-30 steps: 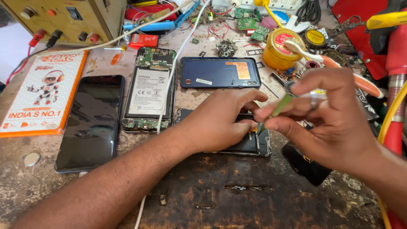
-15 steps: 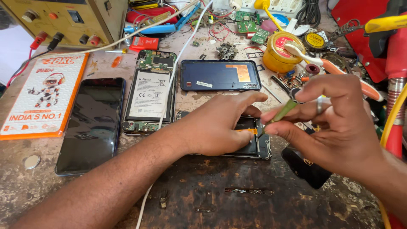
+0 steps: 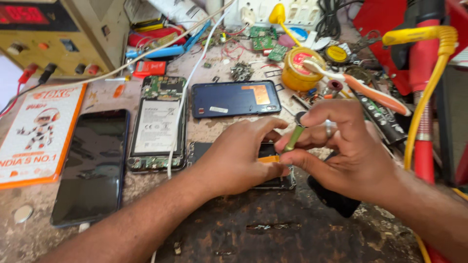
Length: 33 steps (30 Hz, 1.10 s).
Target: The person uses a green screwdriver to remove screws from the back of a disassembled smartphone. They then use tweezers to lift and remove a black metal shielding plate, exposing the internal components.
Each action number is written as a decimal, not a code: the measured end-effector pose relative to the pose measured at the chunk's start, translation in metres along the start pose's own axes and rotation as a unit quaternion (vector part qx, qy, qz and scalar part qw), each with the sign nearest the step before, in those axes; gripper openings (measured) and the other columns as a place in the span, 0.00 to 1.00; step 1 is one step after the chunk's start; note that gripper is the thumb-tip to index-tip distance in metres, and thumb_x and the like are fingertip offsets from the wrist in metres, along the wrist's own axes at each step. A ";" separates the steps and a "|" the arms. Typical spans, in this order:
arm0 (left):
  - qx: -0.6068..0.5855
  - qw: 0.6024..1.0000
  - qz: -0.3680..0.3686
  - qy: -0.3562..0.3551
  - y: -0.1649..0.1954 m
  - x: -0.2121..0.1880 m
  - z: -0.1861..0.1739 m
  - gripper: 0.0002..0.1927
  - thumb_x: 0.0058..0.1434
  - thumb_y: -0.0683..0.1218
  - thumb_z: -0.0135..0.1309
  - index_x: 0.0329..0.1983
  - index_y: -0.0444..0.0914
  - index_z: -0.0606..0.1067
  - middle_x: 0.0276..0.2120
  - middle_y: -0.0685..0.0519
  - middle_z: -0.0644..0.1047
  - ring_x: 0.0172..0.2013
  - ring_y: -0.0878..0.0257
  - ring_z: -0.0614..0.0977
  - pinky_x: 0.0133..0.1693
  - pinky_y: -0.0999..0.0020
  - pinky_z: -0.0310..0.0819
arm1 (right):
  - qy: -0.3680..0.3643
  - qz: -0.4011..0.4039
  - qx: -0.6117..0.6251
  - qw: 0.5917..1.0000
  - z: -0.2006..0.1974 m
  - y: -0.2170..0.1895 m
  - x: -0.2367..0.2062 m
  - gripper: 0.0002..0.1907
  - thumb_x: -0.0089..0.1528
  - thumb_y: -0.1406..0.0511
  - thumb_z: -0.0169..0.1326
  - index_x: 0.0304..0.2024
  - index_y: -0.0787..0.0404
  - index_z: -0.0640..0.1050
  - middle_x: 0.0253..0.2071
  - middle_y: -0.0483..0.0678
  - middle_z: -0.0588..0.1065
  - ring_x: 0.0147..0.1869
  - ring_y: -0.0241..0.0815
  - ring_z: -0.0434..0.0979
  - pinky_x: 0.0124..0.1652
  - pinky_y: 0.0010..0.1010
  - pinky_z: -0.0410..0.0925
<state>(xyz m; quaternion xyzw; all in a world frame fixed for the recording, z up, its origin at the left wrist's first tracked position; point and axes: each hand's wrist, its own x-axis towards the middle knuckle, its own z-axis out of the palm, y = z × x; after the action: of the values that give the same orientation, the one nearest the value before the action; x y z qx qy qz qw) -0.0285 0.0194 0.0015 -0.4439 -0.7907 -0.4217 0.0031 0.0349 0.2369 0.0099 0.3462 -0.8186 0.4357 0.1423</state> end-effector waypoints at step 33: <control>0.035 0.994 -0.004 -0.101 0.007 -0.002 -0.014 0.56 0.39 0.58 0.74 0.68 0.34 0.61 0.51 0.36 0.77 0.55 0.40 0.77 0.53 0.51 0.70 | -0.018 0.007 0.085 0.996 -0.003 0.011 -0.003 0.33 0.65 0.77 0.58 0.61 0.53 0.54 0.53 0.50 0.72 0.58 0.43 0.84 0.52 0.34 0.83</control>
<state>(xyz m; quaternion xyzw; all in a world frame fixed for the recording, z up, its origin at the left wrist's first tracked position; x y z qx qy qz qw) -0.0272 0.0101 0.0148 -0.4803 -0.8030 -0.3473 -0.0628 0.0296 0.2450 0.0037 0.3596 -0.7832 0.4985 0.0941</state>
